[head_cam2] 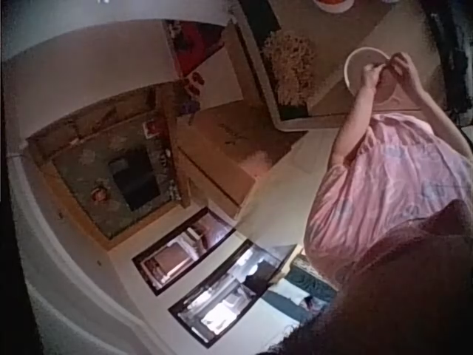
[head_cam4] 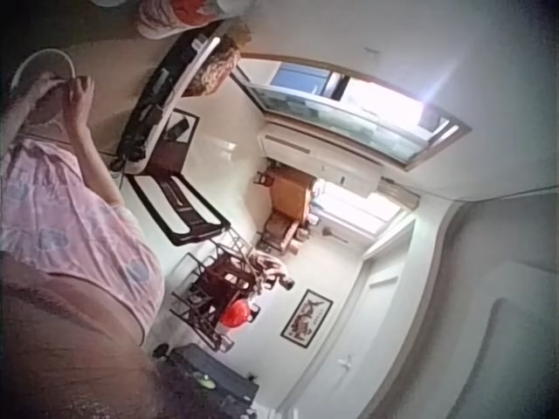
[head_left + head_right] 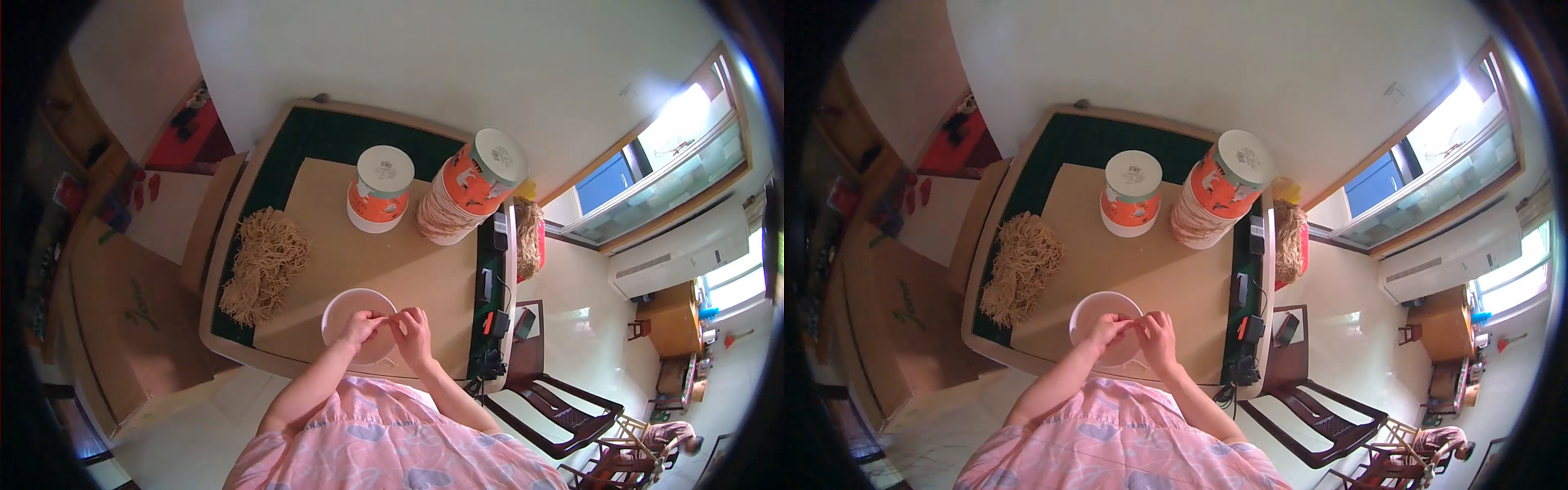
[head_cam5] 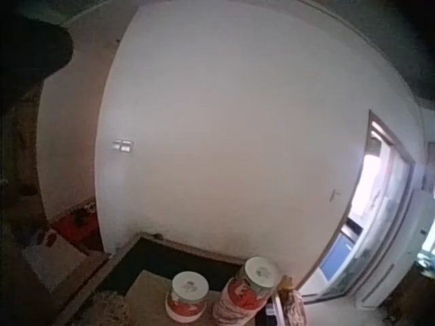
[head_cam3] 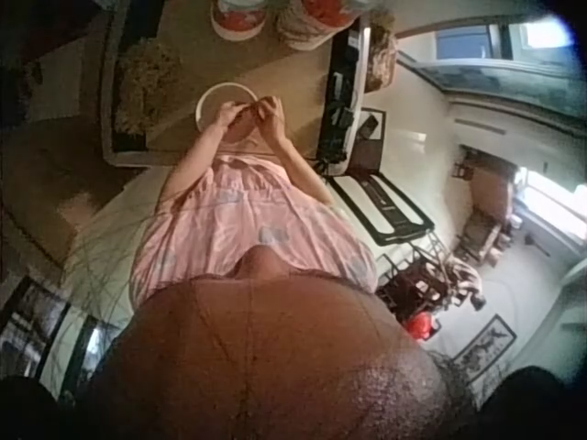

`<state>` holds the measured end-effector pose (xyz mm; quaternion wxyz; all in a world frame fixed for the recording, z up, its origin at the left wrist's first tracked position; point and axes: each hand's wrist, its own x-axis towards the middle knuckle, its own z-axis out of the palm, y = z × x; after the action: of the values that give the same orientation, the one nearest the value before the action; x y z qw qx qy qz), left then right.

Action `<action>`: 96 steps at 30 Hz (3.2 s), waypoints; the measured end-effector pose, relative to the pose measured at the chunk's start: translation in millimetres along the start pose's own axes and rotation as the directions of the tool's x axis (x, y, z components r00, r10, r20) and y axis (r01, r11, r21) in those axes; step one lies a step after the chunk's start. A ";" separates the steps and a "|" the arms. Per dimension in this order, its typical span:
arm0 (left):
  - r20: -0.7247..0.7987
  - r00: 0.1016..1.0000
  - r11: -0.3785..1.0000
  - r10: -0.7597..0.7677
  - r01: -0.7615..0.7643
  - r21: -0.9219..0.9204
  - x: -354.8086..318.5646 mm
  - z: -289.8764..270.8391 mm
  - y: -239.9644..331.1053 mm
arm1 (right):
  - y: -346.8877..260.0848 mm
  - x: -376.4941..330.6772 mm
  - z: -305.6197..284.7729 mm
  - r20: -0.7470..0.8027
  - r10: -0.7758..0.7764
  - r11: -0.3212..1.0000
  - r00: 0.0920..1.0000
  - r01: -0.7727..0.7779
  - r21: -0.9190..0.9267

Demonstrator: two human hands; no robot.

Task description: Placing straw-like packing material into paper containers.

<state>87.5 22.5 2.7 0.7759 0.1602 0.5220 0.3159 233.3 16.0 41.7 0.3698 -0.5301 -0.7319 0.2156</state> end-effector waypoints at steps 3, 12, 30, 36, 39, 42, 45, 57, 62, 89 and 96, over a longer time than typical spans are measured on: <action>-0.057 0.968 0.947 0.244 -0.225 0.230 1.2 0.5 -9.1 | 5.2 0.5 7.0 -0.023 0.040 0.998 0.999 -0.038 0.052; 0.041 0.727 0.606 0.685 -0.601 0.521 -10.1 3.3 -13.5 | 7.3 2.1 9.4 0.101 0.385 0.875 0.917 -0.397 0.278; 0.000 0.741 0.631 0.672 -0.572 0.523 -21.1 -5.9 -5.0 | 10.9 8.7 3.1 0.318 0.230 0.924 0.920 -0.308 0.226; 0.003 0.662 0.503 0.749 -0.573 0.647 -24.9 -1.0 1.3 | 9.2 8.8 5.2 0.319 0.208 0.905 0.925 -0.305 0.295; 0.004 0.632 0.492 0.775 -0.607 0.624 -24.5 2.1 3.5 | 11.8 10.3 3.8 0.347 0.238 0.882 0.907 -0.352 0.313; -0.017 0.646 0.491 0.763 -0.563 0.664 -27.1 2.5 5.0 | 12.4 10.4 2.5 0.356 0.244 0.892 0.902 -0.353 0.283; 0.034 0.621 0.433 0.783 -0.584 0.686 -27.1 -0.2 1.7 | 11.0 9.2 3.0 0.335 0.245 0.890 0.910 -0.348 0.294; -0.046 0.605 0.456 0.795 -0.546 0.703 -27.6 6.8 -1.5 | 3.5 4.7 8.6 0.246 0.316 0.898 0.916 -0.373 0.234; -0.174 0.654 0.601 0.736 -0.512 0.614 -13.7 -0.8 -11.4 | -2.1 3.0 12.0 0.204 0.291 0.923 0.935 -0.331 0.197; -0.149 0.862 0.840 0.484 -0.411 0.353 -21.7 -16.7 -8.9 | -16.2 9.1 6.2 0.197 -0.017 0.987 0.980 0.047 -0.153; -0.141 0.874 0.861 0.465 -0.409 0.301 -30.5 -14.5 -4.7 | -13.7 10.4 5.8 0.203 -0.021 0.988 0.979 0.052 -0.148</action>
<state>68.0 -2.3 15.8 0.5961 0.3417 0.5872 0.4278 218.6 21.4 50.9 0.2564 -0.5189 -0.7895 0.2041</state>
